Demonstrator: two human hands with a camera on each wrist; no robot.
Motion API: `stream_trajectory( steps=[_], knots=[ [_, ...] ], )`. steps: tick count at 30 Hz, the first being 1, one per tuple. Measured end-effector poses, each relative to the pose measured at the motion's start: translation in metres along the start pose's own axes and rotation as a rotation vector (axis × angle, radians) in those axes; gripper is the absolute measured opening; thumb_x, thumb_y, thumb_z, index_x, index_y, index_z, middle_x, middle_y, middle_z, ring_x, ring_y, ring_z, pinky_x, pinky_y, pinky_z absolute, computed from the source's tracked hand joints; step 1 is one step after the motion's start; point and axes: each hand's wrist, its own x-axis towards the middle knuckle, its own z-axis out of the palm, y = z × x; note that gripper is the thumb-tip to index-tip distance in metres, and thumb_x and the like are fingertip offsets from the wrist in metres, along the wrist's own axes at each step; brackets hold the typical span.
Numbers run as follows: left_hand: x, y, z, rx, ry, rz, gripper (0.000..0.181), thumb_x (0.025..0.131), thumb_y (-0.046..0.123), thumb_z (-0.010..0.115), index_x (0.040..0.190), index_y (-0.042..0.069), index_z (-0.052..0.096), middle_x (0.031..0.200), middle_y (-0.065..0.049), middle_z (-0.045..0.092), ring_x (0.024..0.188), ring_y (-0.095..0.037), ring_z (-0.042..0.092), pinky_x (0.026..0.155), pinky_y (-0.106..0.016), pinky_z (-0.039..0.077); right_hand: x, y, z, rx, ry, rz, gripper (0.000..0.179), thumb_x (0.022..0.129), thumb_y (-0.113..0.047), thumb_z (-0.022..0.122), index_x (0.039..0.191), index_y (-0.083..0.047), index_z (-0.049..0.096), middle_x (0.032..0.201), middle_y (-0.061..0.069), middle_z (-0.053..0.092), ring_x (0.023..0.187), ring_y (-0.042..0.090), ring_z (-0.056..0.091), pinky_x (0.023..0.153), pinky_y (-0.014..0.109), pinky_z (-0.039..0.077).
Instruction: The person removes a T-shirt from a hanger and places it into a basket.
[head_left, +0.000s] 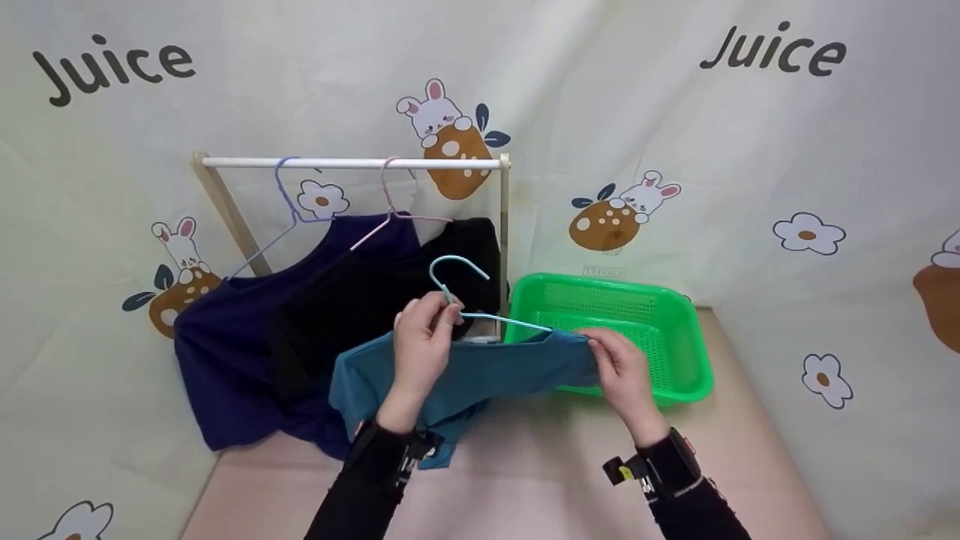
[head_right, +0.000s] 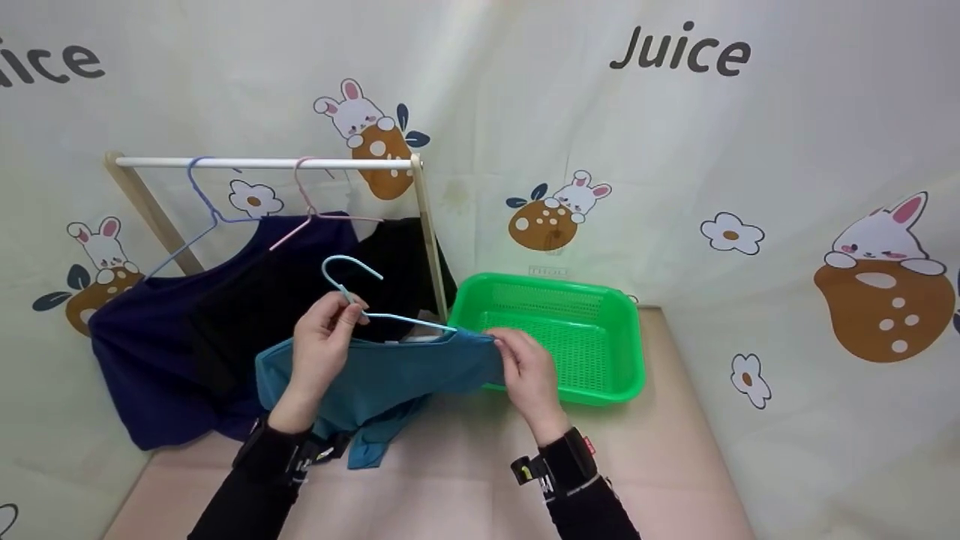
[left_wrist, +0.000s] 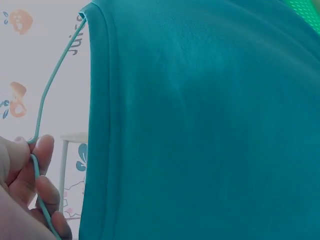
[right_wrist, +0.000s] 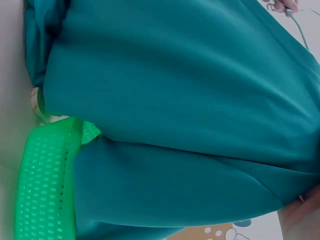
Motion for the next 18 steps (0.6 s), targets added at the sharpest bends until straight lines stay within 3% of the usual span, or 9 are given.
stream_trajectory(
  steps=[6,13,18],
  knots=[
    [0.001,-0.004,-0.009,-0.081,0.024,-0.039,0.01,0.096,0.01,0.062,0.087,0.006,0.066,0.074,-0.001,0.062,0.073,-0.018,0.055,0.07,-0.031,0.042,-0.002,0.001,-0.016,-0.056,0.126,0.065,0.018,0.091,0.014,0.057,0.099,0.002,0.069,0.094,0.016,0.071,0.09,0.024,0.066,0.083,0.019,0.045],
    [0.002,-0.007,-0.019,-0.169,0.073,-0.103,0.009,0.095,0.0,0.059,0.089,-0.002,0.065,0.074,-0.01,0.06,0.07,-0.023,0.058,0.068,-0.025,0.043,-0.008,0.002,-0.03,-0.071,0.219,0.059,0.019,0.087,0.02,0.058,0.096,0.005,0.067,0.092,0.019,0.069,0.088,0.012,0.062,0.083,0.015,0.042],
    [0.006,0.012,-0.024,-0.219,0.104,-0.152,0.009,0.095,-0.008,0.055,0.089,-0.01,0.062,0.073,-0.019,0.059,0.07,-0.029,0.059,0.068,-0.022,0.043,-0.012,-0.003,-0.031,-0.036,0.25,0.08,0.02,0.086,0.023,0.056,0.094,0.007,0.066,0.09,0.02,0.067,0.093,0.004,0.061,0.085,0.014,0.042]
  ],
)
